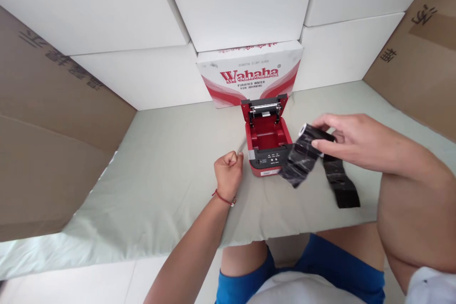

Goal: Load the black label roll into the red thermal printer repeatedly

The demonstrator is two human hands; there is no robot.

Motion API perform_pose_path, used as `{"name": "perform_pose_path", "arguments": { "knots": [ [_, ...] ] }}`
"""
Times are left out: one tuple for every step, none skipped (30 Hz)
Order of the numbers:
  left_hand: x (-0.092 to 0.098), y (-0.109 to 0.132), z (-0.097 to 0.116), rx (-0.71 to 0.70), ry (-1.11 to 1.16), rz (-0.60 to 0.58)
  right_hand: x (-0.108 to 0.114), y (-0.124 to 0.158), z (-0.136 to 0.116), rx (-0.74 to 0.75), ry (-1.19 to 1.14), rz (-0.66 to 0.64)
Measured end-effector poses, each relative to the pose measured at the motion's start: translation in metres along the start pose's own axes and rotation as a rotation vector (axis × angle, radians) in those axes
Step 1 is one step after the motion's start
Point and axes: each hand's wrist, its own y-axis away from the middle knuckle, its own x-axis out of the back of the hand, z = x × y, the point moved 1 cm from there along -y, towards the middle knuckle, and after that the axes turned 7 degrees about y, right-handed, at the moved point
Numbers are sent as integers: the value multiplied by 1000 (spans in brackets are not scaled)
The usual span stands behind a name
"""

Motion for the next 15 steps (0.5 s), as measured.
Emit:
{"name": "perform_pose_path", "arguments": {
  "knots": [
    [0,0,1,4,-1,-2,-9,1,12,-3,32,-62],
    [-1,0,3,6,-2,-2,-20,0,22,14,60,-123],
    [-1,0,4,7,-4,0,-33,-1,30,42,70,-175],
    [0,-1,4,7,-7,3,-46,-2,38,71,63,-205],
    [0,-1,4,7,-10,7,-57,-3,45,90,40,-203],
    [0,-2,4,7,-14,10,-67,-3,52,93,14,-166],
    [0,-3,3,7,-18,13,-74,-3,59,71,2,-98],
    [1,-3,1,6,-22,14,-78,-2,68,24,15,-15],
    [1,-4,0,4,-27,13,-80,-1,77,-38,52,57],
    [1,-4,-2,0,-32,13,-81,-1,86,-99,100,96],
    [1,-5,-3,-5,-37,13,-82,0,95,-144,146,98],
    [1,-5,-4,-11,-43,14,-82,0,103,-165,176,69],
    [1,-5,-5,-19,-51,16,-83,1,110,-162,184,28],
    [1,-5,-6,-29,-60,22,-85,0,115,-145,174,-8],
    [1,-5,-6,-41,-70,30,-86,0,120,-124,160,-25]
  ]
}}
